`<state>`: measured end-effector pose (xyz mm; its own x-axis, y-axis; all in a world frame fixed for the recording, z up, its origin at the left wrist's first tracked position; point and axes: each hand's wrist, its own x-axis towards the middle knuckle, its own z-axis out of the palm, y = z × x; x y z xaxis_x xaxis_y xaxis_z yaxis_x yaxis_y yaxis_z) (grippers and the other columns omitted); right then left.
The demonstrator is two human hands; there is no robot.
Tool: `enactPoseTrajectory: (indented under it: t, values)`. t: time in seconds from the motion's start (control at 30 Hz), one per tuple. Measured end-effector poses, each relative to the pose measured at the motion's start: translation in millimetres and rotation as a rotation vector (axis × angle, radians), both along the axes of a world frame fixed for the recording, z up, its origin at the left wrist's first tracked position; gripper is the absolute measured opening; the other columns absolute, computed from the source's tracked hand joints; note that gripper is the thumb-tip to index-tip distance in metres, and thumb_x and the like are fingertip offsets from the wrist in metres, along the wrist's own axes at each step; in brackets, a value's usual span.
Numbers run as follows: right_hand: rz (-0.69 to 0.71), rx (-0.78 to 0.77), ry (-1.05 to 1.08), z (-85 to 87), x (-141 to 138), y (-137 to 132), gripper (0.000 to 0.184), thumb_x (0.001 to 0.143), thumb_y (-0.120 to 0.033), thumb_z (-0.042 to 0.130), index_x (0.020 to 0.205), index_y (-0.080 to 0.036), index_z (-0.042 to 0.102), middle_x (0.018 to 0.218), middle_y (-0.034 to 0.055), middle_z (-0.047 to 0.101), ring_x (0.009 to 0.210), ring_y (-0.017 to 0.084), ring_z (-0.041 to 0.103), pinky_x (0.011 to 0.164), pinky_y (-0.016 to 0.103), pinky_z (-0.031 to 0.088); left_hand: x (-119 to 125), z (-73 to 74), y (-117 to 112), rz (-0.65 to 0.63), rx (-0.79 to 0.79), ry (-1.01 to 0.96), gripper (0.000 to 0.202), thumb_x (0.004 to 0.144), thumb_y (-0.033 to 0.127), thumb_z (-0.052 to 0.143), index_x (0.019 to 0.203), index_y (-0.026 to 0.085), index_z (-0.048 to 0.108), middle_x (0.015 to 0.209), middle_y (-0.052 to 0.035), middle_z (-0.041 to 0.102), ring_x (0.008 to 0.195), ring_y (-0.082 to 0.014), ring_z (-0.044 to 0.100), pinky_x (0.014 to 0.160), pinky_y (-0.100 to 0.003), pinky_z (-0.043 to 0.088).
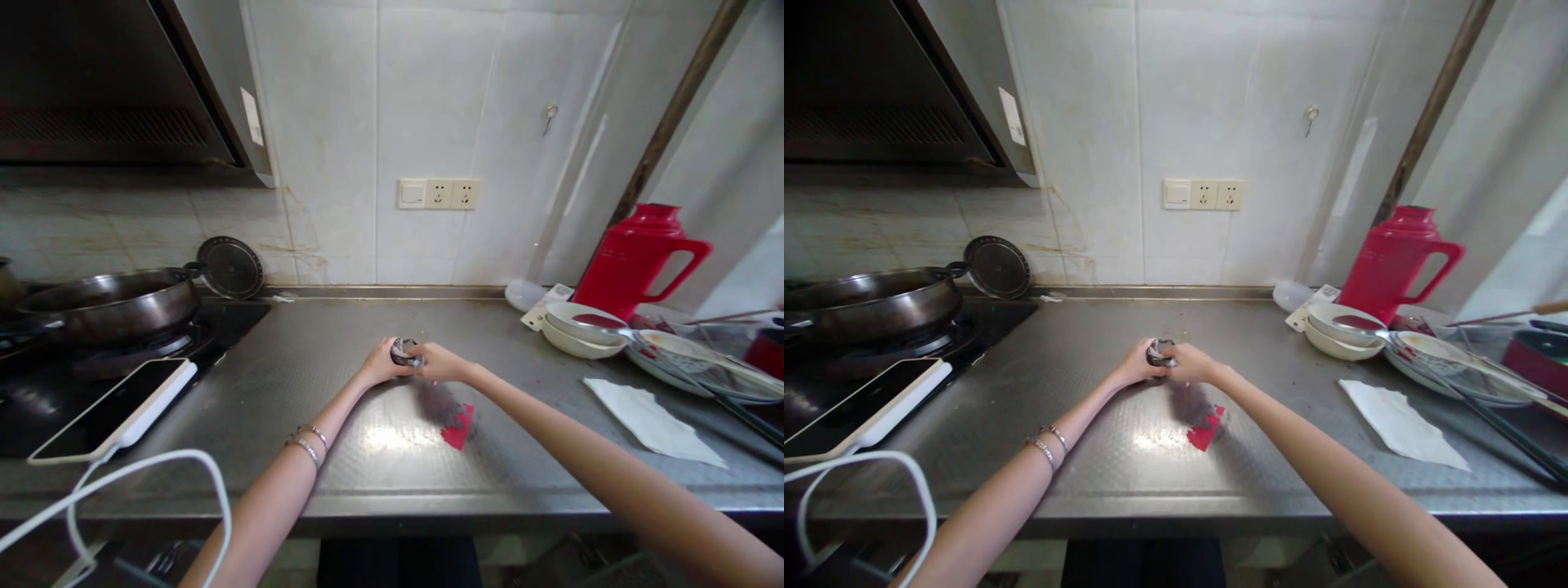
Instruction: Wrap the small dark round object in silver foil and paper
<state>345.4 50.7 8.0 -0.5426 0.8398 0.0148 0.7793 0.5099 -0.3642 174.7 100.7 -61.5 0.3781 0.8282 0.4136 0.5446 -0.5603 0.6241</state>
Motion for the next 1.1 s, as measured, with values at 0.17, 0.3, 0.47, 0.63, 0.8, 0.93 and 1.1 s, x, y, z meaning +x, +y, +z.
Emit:
enactPoseTrajectory:
  t: [0.17, 0.3, 0.47, 0.63, 0.8, 0.93, 1.1]
  values:
    - [0.155, 0.273, -0.514, 16.4, 9.1, 19.0, 0.024, 0.071, -0.015, 0.055, 0.091, -0.019, 0.068, 0.093, 0.0099, 0.071, 0.082, 0.023, 0.067, 0.061, 0.025, 0.042, 0.0, -0.5, 0.6, -0.004, 0.003, -0.002, 0.069, 0.05, 0.045, 0.082, 0.107, 0.014, 0.059, 0.103, -0.0089, 0.063, 0.095, -0.0251, 0.059, 0.084, -0.035, 0.046]
    - [0.366, 0.404, -0.692, 20.5, 12.7, 33.7, 0.03, 0.075, -0.012, 0.053, 0.1, -0.021, 0.067, 0.102, 0.0089, 0.071, 0.079, 0.02, 0.066, 0.06, 0.026, 0.042, -0.2, -0.8, 0.9, -0.011, -0.011, -0.008, 0.069, 0.05, 0.043, 0.082, 0.108, 0.013, 0.059, 0.104, -0.0097, 0.063, 0.095, -0.0252, 0.059, 0.084, -0.035, 0.046]
    - [0.623, 0.646, -0.764, 14.9, 29.9, 55.8, 0.057, 0.073, -0.013, 0.06, 0.127, -0.027, 0.053, 0.139, 0.0024, 0.051, 0.117, 0.024, 0.051, 0.074, 0.028, 0.045, 0.8, 0.6, 0.8, -0.025, 0.009, -0.013, 0.064, 0.051, 0.039, 0.082, 0.106, 0.014, 0.06, 0.103, -0.009, 0.064, 0.095, -0.0246, 0.06, 0.085, -0.035, 0.046]
    - [0.716, 0.76, -0.772, 10.0, 30.9, 67.0, 0.065, 0.069, -0.017, 0.062, 0.133, -0.025, 0.049, 0.143, -0.0016, 0.046, 0.136, 0.027, 0.03, 0.098, 0.037, 0.037, 1.4, 2.4, -1.1, -0.034, 0.015, -0.029, 0.062, 0.052, 0.036, 0.081, 0.105, 0.013, 0.06, 0.105, -0.0107, 0.065, 0.097, -0.0257, 0.06, 0.086, -0.037, 0.046]
    - [0.702, 0.761, -0.769, 12.8, 29.9, 64.8, 0.061, 0.07, -0.016, 0.061, 0.129, -0.027, 0.052, 0.14, -0.0017, 0.049, 0.138, 0.027, 0.027, 0.104, 0.041, 0.029, 1.1, 4.8, -3.2, -0.043, 0.002, -0.025, 0.062, 0.053, 0.034, 0.081, 0.108, 0.014, 0.06, 0.106, -0.0096, 0.065, 0.099, -0.0252, 0.059, 0.089, -0.037, 0.045]
    - [0.574, 0.695, -0.755, 18.9, 35.0, 52.4, 0.054, 0.074, -0.014, 0.06, 0.126, -0.027, 0.054, 0.137, 0.0015, 0.052, 0.135, 0.028, 0.031, 0.103, 0.044, 0.028, 0.9, 4.9, -3.5, -0.027, -0.011, -0.017, 0.066, 0.052, 0.036, 0.081, 0.11, 0.013, 0.059, 0.108, -0.0106, 0.064, 0.099, -0.0258, 0.059, 0.089, -0.038, 0.046]
    - [0.41, 0.594, -0.694, 28.1, 31.3, 31.5, 0.04, 0.075, -0.013, 0.057, 0.113, -0.024, 0.062, 0.101, 0.0074, 0.068, 0.115, 0.026, 0.047, 0.093, 0.039, 0.033, 0.4, 2.5, -2.8, -0.004, -0.028, -0.023, 0.067, 0.051, 0.038, 0.081, 0.11, 0.016, 0.058, 0.107, -0.0084, 0.063, 0.098, -0.0254, 0.059, 0.088, -0.037, 0.046]
